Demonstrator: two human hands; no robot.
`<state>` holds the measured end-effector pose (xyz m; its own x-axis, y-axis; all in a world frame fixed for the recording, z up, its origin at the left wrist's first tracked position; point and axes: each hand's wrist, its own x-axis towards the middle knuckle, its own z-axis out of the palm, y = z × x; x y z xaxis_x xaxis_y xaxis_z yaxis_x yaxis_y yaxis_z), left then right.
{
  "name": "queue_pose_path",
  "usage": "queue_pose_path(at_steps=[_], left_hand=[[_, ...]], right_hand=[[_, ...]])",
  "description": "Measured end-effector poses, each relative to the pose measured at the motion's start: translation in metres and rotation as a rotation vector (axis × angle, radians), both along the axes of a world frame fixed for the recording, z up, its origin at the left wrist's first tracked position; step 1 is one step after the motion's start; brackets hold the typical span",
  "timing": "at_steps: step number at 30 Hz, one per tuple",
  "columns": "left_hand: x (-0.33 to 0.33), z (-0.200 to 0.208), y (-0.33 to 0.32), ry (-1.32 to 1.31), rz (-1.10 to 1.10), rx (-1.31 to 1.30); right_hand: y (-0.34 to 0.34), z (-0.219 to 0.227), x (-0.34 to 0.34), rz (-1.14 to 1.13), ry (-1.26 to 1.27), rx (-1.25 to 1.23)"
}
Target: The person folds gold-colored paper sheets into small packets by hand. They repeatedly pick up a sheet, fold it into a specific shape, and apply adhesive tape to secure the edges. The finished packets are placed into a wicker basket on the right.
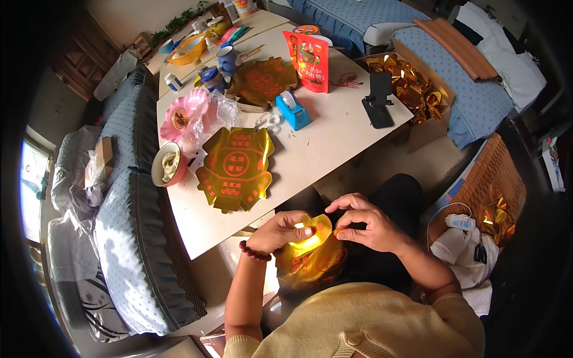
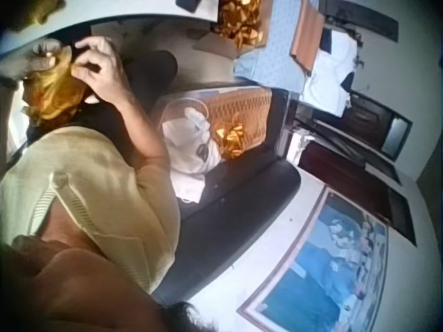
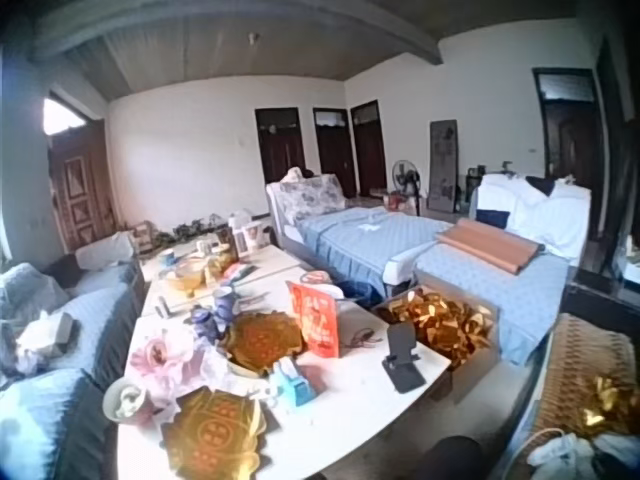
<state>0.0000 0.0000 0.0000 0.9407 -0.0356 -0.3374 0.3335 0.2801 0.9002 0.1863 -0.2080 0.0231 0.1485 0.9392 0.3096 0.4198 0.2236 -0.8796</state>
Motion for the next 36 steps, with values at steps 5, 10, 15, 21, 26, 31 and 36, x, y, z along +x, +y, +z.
queue_pose_path(at_steps=[5,10,15,21,26,31,36], left_hand=[[0.023,-0.007,-0.026,-0.359,0.291,0.801],[0.028,0.006,-0.063,-0.401,0.460,0.864],[0.023,0.000,-0.102,-0.335,0.558,0.691],[0.027,-0.004,-0.115,-0.348,0.670,0.673],[0.030,0.009,-0.105,-0.362,0.616,0.988],[0.027,0.016,-0.107,-0.189,0.590,1.278],[0.029,0.005,-0.111,-0.270,0.589,0.696]], right_hand=[[-0.012,-0.008,-0.005,-0.157,-0.005,0.021],[-0.017,-0.022,-0.008,-0.366,0.101,0.007],[-0.018,-0.017,-0.012,-0.427,0.121,0.054],[-0.022,-0.012,-0.012,-0.429,0.026,0.110],[-0.024,-0.011,-0.012,-0.486,0.008,0.165],[-0.023,-0.013,-0.009,-0.563,0.073,0.243],[-0.015,-0.009,-0.013,-0.597,0.053,0.336]])
